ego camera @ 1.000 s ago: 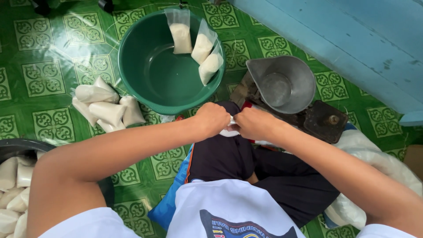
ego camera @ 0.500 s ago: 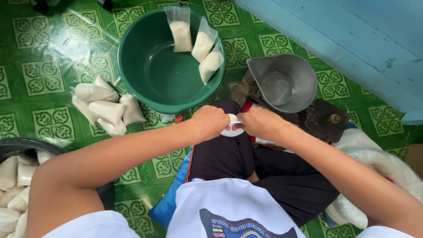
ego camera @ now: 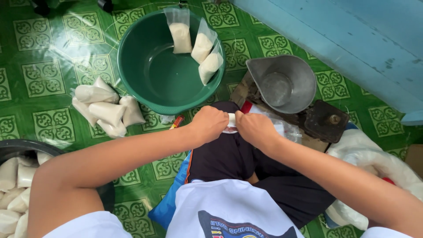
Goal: The person sits on the floor and repeatedly fills small plastic bags with a white granular substance from a large sack using a red scoop. They then tie each filled bag by hand and place it into a green basin. The process is repeated continuously.
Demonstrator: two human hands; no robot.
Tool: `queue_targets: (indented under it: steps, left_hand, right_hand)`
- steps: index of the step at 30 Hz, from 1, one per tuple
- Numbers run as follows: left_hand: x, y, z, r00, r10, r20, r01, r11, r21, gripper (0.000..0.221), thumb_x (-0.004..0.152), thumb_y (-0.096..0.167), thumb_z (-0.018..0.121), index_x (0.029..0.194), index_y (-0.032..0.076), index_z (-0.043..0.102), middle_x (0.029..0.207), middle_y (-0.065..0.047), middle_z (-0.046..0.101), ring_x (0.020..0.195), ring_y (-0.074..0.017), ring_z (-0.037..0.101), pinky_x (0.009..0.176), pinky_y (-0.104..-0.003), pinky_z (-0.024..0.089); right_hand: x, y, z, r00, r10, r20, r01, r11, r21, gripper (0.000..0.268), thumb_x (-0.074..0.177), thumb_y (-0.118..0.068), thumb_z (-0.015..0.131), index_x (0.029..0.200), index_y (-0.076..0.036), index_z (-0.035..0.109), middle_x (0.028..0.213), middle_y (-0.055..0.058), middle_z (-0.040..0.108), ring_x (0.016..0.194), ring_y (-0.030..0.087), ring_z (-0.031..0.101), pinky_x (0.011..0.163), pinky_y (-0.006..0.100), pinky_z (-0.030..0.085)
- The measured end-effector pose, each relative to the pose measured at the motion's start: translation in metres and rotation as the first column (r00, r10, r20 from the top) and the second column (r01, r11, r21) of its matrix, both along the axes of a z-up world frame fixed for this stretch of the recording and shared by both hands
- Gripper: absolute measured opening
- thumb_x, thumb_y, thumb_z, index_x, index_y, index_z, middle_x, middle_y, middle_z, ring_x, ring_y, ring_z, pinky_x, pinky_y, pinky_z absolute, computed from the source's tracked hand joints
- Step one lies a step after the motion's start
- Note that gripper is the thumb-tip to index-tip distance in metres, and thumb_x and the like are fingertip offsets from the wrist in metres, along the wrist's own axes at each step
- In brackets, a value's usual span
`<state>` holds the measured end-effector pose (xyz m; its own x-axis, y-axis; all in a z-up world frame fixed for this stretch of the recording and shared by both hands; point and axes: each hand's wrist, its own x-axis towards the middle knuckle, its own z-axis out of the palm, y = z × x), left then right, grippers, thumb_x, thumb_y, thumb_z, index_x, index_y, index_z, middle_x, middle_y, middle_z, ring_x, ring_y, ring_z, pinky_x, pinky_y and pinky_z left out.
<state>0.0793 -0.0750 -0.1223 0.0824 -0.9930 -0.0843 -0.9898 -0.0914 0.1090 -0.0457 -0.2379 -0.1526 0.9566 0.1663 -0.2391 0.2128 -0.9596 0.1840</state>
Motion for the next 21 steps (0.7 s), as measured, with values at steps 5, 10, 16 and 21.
queue_targets:
  steps: [5, 10, 16, 21]
  left_hand:
    - [-0.002, -0.005, -0.019, 0.989, 0.021, 0.149, -0.012, 0.998, -0.063, 0.028, 0.079, 0.009, 0.070, 0.059, 0.020, 0.054, 0.052, 0.000, 0.058, 0.049, -0.0153, 0.059, 0.044, -0.028, 0.048]
    - [-0.004, -0.007, -0.022, 0.982, 0.026, 0.185, -0.007, 0.994, -0.105, 0.022, 0.079, 0.007, 0.069, 0.061, 0.018, 0.060, 0.051, 0.000, 0.060, 0.047, -0.0152, 0.058, 0.042, -0.028, 0.046]
    - [-0.007, -0.012, -0.024, 0.980, 0.035, 0.197, -0.015, 0.995, -0.104, 0.022, 0.080, 0.010, 0.070, 0.060, 0.016, 0.062, 0.051, -0.001, 0.059, 0.047, -0.0152, 0.056, 0.042, -0.027, 0.043]
    - [-0.009, -0.016, -0.016, 0.981, 0.035, 0.193, -0.027, 0.999, -0.043, 0.020, 0.079, 0.010, 0.070, 0.061, 0.017, 0.064, 0.053, 0.000, 0.061, 0.050, -0.0155, 0.058, 0.043, -0.029, 0.042]
  right_hand:
    - [0.000, 0.003, -0.031, 0.969, 0.101, 0.223, -0.035, 0.959, -0.282, 0.008, 0.085, -0.010, 0.048, 0.091, -0.005, 0.048, 0.056, 0.002, 0.040, 0.043, 0.020, 0.049, 0.034, 0.032, 0.041]
    - [0.011, -0.001, -0.016, 0.970, 0.169, 0.175, -0.123, 0.961, -0.247, 0.005, 0.081, -0.007, 0.050, 0.082, -0.011, 0.052, 0.056, 0.003, 0.047, 0.044, 0.018, 0.053, 0.037, 0.029, 0.042]
    - [0.009, -0.011, -0.024, 0.968, 0.179, 0.179, -0.125, 0.952, -0.278, 0.005, 0.086, -0.011, 0.049, 0.082, -0.012, 0.050, 0.054, 0.000, 0.046, 0.043, 0.014, 0.051, 0.037, 0.026, 0.042]
    - [0.009, -0.007, 0.003, 0.981, 0.157, 0.117, -0.127, 0.965, -0.228, 0.008, 0.086, -0.011, 0.054, 0.080, -0.012, 0.050, 0.055, -0.002, 0.046, 0.046, 0.014, 0.054, 0.040, 0.025, 0.044]
